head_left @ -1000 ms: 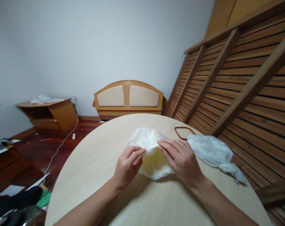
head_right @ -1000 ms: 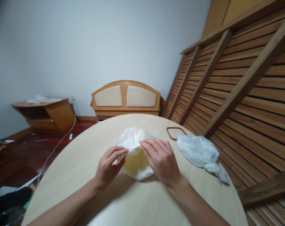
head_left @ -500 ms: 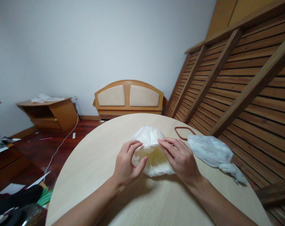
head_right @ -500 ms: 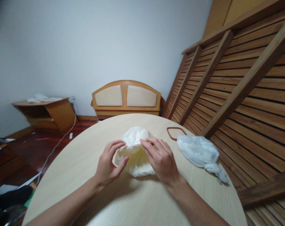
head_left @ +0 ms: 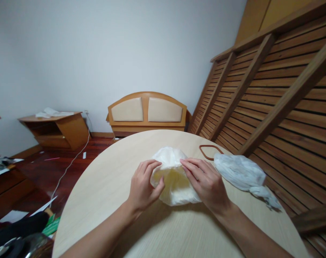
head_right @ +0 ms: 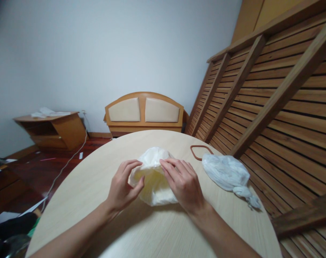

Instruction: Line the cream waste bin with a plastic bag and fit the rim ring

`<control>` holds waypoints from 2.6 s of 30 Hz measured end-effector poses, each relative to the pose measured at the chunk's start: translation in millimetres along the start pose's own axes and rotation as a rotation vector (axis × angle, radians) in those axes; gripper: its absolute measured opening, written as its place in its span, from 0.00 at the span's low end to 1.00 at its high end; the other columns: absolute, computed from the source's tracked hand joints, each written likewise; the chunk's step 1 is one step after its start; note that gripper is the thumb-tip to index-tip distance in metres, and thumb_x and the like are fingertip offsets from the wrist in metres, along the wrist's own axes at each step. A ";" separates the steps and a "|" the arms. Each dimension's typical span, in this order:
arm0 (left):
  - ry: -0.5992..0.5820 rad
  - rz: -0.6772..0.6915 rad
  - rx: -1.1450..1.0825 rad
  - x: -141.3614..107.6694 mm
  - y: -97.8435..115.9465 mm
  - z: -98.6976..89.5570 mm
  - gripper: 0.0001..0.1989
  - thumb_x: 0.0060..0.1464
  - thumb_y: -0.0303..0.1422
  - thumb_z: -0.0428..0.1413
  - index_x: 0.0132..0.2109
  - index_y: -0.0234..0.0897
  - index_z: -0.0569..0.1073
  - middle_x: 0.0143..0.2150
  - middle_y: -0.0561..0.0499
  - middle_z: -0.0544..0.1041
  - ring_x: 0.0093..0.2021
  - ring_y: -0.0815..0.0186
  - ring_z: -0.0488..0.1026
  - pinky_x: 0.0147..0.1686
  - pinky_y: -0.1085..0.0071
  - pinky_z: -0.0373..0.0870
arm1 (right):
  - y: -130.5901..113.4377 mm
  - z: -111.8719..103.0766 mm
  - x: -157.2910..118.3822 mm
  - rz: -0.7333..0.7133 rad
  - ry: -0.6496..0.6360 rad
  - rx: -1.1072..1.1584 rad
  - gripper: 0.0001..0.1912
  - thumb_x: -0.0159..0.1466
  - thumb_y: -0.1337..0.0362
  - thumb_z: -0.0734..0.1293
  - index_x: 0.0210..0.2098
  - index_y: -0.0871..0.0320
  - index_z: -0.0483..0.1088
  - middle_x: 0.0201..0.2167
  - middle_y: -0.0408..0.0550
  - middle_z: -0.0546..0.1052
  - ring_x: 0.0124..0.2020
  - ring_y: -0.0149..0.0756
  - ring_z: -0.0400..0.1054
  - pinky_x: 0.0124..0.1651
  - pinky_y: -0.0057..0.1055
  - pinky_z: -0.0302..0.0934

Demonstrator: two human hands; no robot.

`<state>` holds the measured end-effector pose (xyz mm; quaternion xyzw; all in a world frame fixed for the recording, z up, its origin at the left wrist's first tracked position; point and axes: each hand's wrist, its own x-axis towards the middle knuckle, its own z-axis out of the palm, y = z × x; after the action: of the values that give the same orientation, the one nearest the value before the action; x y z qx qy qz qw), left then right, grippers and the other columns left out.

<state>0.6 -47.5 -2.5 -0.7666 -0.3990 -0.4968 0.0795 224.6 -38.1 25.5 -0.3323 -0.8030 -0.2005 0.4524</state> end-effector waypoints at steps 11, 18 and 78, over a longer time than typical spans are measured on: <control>0.026 0.068 0.072 0.3 -8.4 1.9 0.10 0.60 0.22 0.55 0.45 0.39 0.74 0.39 0.49 0.79 0.38 0.64 0.76 0.35 0.70 0.75 | -2.4 -0.6 3.1 -0.030 0.029 0.057 0.11 0.70 0.71 0.65 0.50 0.59 0.75 0.43 0.52 0.82 0.43 0.40 0.76 0.48 0.39 0.71; 0.027 0.124 0.077 -0.3 -0.1 3.4 0.13 0.60 0.21 0.54 0.48 0.40 0.75 0.39 0.48 0.79 0.38 0.64 0.76 0.37 0.69 0.76 | -7.5 -0.1 2.0 -0.094 0.022 0.105 0.12 0.70 0.72 0.65 0.52 0.60 0.73 0.44 0.52 0.82 0.43 0.39 0.77 0.46 0.39 0.71; 0.122 0.133 -0.052 3.9 12.1 -2.5 0.13 0.60 0.23 0.59 0.50 0.44 0.75 0.41 0.50 0.78 0.42 0.65 0.74 0.42 0.67 0.75 | -13.1 -2.7 0.8 -0.114 -0.064 0.176 0.19 0.71 0.73 0.61 0.58 0.56 0.72 0.43 0.54 0.78 0.43 0.38 0.74 0.43 0.34 0.74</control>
<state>7.9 -54.8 5.3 -0.7616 -0.3286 -0.5464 0.1164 216.6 -48.7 27.3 -0.2511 -0.8492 -0.1439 0.4417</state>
